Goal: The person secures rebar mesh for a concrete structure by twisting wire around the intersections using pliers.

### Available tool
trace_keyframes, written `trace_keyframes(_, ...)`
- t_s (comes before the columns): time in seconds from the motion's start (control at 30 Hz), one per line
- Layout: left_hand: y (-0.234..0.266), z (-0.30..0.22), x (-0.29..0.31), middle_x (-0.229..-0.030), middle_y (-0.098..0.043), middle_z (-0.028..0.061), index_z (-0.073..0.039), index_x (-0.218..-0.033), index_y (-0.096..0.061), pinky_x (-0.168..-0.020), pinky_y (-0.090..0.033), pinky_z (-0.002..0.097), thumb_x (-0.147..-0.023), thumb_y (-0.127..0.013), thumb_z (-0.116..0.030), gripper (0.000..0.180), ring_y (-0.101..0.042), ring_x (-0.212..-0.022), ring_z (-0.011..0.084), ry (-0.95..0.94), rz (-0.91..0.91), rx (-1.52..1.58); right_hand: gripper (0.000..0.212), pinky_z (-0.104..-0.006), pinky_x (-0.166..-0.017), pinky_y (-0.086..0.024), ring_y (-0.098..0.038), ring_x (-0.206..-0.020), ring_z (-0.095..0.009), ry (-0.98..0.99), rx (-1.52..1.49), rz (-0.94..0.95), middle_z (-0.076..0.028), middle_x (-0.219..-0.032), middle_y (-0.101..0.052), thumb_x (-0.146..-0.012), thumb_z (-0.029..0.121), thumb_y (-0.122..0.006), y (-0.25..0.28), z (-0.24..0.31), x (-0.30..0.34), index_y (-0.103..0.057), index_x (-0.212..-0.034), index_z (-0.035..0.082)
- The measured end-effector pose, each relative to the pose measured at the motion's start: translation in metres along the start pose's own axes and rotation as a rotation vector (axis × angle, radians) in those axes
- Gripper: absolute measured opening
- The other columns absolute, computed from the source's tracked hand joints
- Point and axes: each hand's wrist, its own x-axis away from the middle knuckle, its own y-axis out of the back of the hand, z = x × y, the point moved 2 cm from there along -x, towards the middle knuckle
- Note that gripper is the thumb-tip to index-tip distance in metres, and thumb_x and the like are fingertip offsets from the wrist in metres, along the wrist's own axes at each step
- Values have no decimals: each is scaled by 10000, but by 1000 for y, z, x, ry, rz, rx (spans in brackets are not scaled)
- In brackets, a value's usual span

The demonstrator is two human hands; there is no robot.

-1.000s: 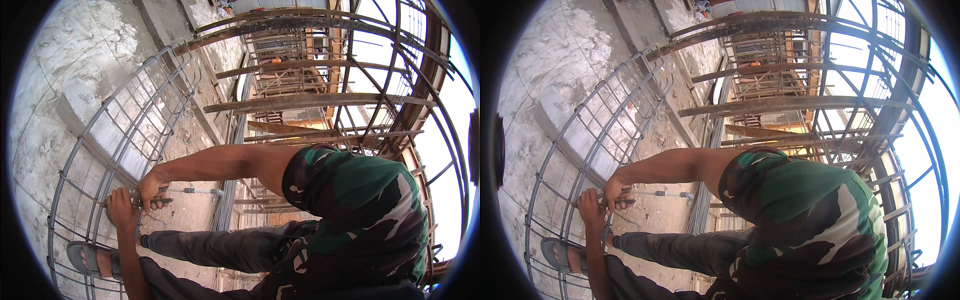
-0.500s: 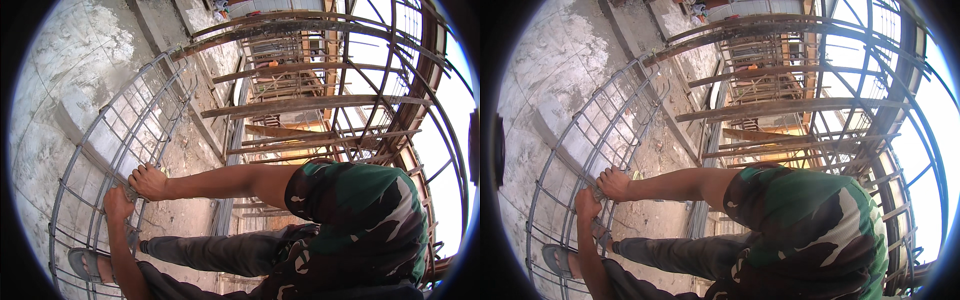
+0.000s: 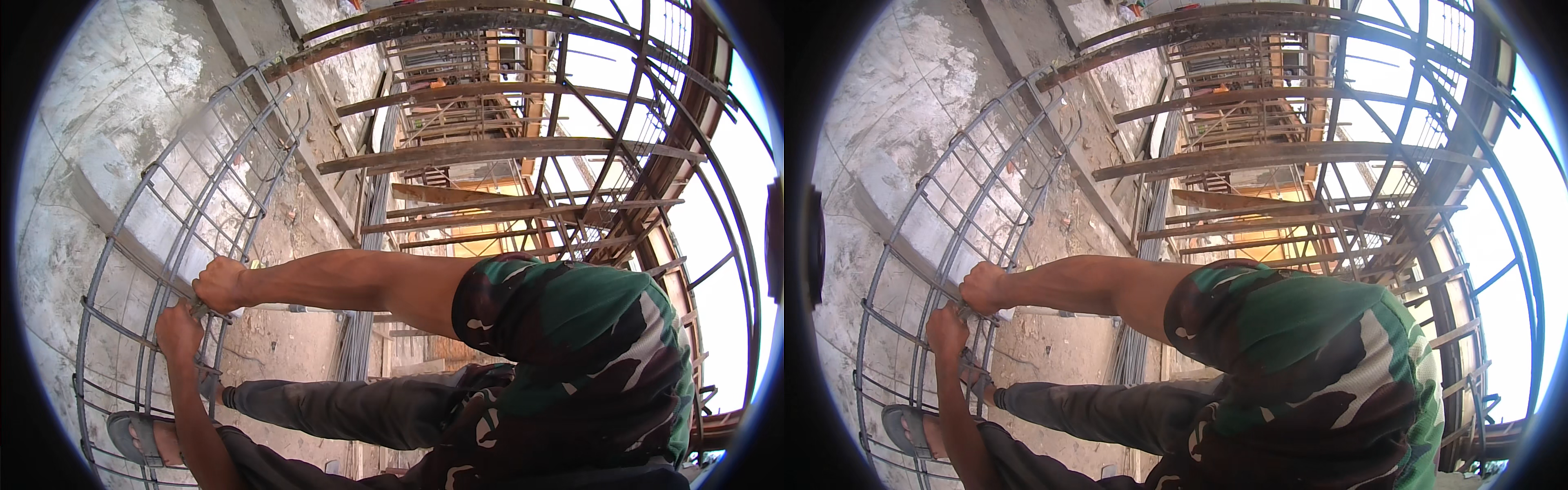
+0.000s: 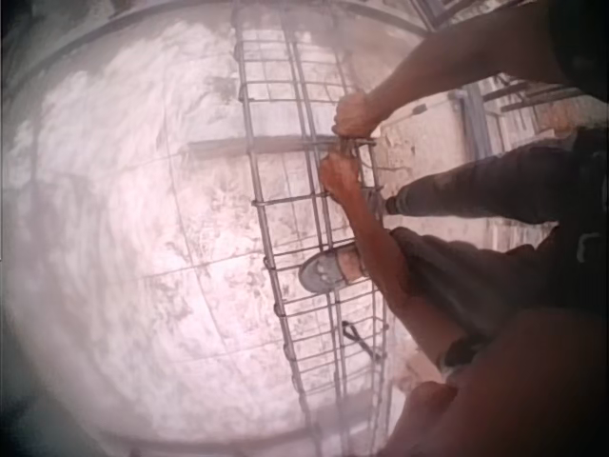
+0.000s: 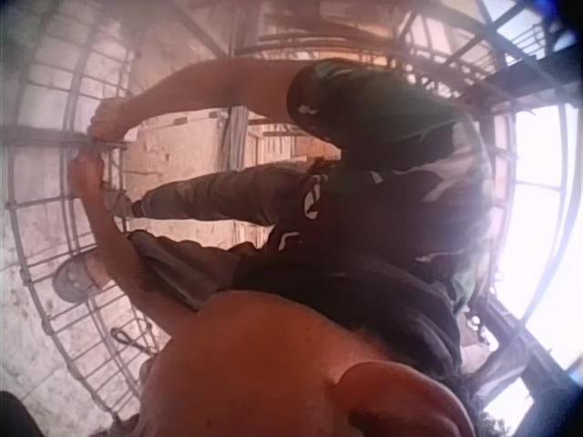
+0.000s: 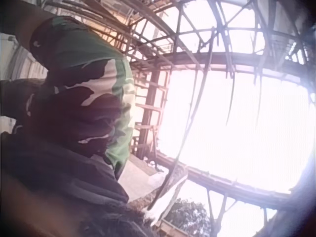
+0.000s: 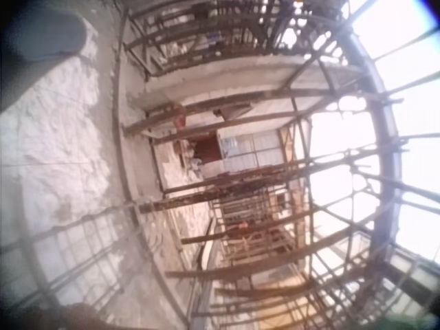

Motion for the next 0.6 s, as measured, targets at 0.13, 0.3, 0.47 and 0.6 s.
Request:
trace_keyframes(0.13, 4, -7, 0, -713, -627, 201, -24, -781, -647, -659, -491, 451, -655, -653, -40, 127, -628, -719, 367, -5, 27, -5, 256, -397, -689, -512, -655, -771, -311, -22, -30, 34, -169, -811, -661, -772, 226, -553, -5, -2, 3, -622, -856, -5)
trace_keyframes(0.3, 2, -4, -1, -730, -628, 208, -26, -767, -650, -660, -490, 459, -658, -646, -40, 110, -624, -726, 373, -20, 83, 6, 229, -394, -669, -512, -658, -775, -302, -17, -27, 129, -172, -815, -662, -761, 209, -563, 2, 2, 7, -627, -818, -4)
trace_keyframes(0.47, 9, -6, -2, -730, -627, 208, -10, -730, -642, -649, -484, 468, -665, -634, -37, 71, -619, -732, 383, 50, 44, 70, 205, -385, -647, -508, -658, -771, -290, -39, 50, -115, -192, -797, -652, -753, 177, -556, 4, 5, 10, -626, -806, -8)
trace_keyframes(0.6, 8, -4, -1, -750, -622, 206, 0, -759, -619, -642, -476, 470, -645, -642, -28, 120, -610, -740, 389, 5, 84, 97, 214, -385, -657, -508, -656, -765, -292, -109, -2, -162, -194, -791, -649, -751, 176, -554, -3, 7, 13, -628, -818, -13)
